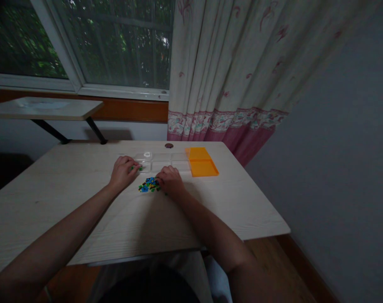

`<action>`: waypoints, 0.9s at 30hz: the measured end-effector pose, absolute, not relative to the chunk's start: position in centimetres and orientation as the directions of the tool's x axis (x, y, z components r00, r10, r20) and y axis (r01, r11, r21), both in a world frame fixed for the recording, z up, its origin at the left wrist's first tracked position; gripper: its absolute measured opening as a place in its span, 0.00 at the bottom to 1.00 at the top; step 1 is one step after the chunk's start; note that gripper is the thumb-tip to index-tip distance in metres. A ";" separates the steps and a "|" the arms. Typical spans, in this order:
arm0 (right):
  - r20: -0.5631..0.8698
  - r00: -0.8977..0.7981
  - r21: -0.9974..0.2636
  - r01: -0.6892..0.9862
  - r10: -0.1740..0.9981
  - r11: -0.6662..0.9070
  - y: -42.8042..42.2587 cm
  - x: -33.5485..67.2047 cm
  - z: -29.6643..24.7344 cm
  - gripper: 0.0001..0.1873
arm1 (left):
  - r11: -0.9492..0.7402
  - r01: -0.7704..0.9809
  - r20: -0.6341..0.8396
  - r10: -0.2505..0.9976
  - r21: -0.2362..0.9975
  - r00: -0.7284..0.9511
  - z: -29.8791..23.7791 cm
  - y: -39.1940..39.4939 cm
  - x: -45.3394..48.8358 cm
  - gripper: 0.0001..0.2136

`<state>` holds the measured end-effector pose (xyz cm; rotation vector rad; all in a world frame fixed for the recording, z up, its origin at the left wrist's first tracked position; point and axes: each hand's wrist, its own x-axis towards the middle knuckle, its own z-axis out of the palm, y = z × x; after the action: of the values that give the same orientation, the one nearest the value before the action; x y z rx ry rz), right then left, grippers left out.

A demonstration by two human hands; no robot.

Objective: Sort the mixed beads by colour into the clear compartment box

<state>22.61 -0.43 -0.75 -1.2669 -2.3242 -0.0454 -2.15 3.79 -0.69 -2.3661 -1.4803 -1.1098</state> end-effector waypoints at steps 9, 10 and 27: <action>0.548 -0.311 -0.424 0.697 0.777 0.578 0.7 23.4 -1.5 0.08 | -0.502 0.824 0.671 0.709 0.263 0.217 -0.7 3.7 -2.3 0.13; 0.557 -0.294 -0.446 0.683 0.777 0.578 0.9 23.5 -1.6 0.08 | -0.501 0.824 0.671 0.710 0.266 0.215 -0.7 3.7 -2.3 0.13; 0.565 -0.379 -0.462 0.591 0.733 0.662 0.5 23.2 -1.7 0.11 | -0.724 0.671 0.586 0.616 0.160 0.526 0.8 1.4 -0.4 0.13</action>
<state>23.21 0.51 -1.66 -1.0205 -2.1008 0.2333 -0.41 1.40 0.80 -2.6690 -1.1278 -0.9717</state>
